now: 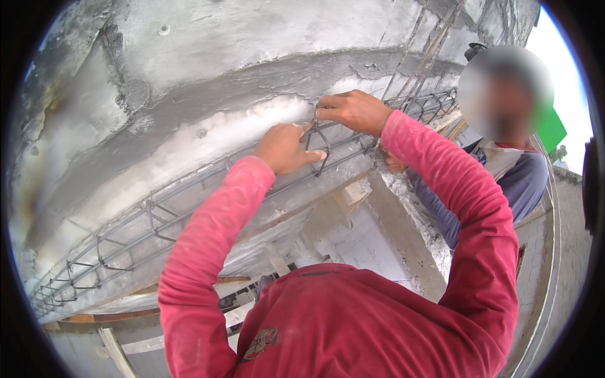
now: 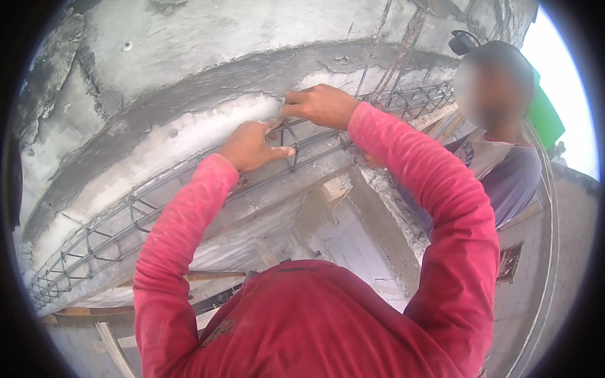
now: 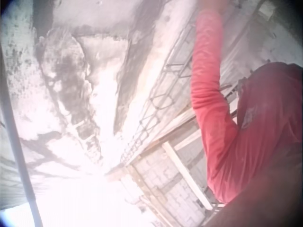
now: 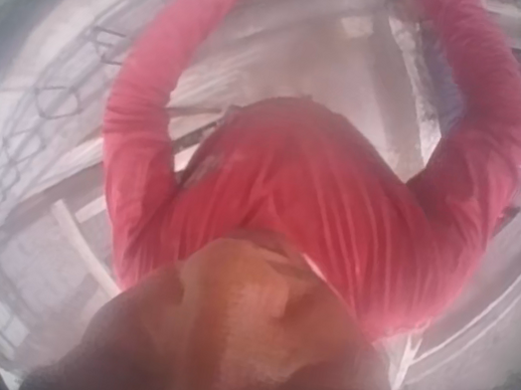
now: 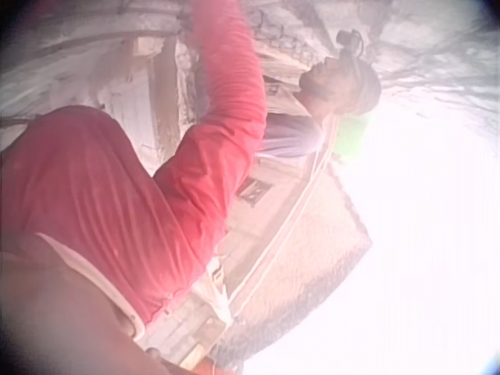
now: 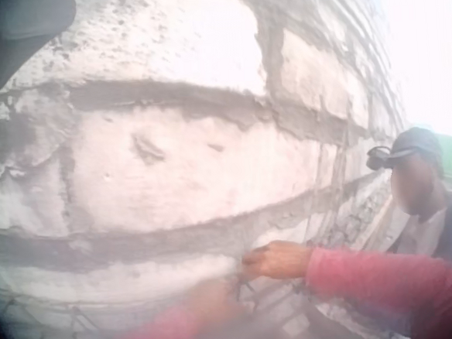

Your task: The person uses pliers to tie wire around a metal rebar grid attached to a concrete ceiling. They repeatedly position the wire and twist it to secure the rebar sections together.

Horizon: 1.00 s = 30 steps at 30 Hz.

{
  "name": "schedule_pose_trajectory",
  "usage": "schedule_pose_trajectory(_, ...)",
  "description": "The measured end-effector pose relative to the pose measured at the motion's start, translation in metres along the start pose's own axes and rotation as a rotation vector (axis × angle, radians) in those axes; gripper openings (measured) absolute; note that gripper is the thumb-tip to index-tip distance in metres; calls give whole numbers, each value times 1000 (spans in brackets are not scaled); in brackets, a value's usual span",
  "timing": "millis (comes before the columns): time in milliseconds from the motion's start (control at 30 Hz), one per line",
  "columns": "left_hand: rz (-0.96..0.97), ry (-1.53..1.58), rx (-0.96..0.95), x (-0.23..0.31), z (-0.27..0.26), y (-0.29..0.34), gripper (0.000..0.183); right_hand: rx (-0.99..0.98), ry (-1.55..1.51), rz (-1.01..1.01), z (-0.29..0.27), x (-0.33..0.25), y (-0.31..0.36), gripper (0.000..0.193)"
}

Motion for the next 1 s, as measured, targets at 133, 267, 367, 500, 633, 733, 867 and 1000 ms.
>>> schedule_pose_trajectory(133, -1, 25, -16, 2, -3, -1, 86, 154, 76, -15, 9, -5, 16, 33)
schedule_pose_trajectory(267, 30, 15, 10, -4, 2, -3, 86, 261, 185, -96, 8, -17, 21, 32)
schedule_pose_trajectory(367, 30, 24, 7, -2, 0, -4, 86, 244, 227, -106, 10, -16, 22, 31)
schedule_pose_trajectory(500, 42, 41, 21, 1, -1, -3, 87, 183, 248, -127, 5, -16, 18, 27)
schedule_pose_trajectory(633, 36, 59, 20, -3, -1, -4, 86, -117, 219, -16, 9, -15, 5, 19)
schedule_pose_trajectory(733, 48, 80, 38, -7, 1, -8, 85, -261, 176, 104, 5, -13, -9, 15)
schedule_pose_trajectory(867, 77, 52, 46, -3, 2, -9, 81, -264, 41, 216, -4, -11, -12, 13)
schedule_pose_trajectory(1000, 46, 54, 25, -7, 4, -5, 82, -11, 240, 258, -15, -29, -10, 11)
Point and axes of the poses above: each hand's wrist, its own y-axis away from the middle knuckle, its own z-axis out of the palm, x = y × z, the point moved 7 cm from there along -y, towards the middle knuckle, and after that the axes turned 4 degrees about -z, right-handed, at the moved point
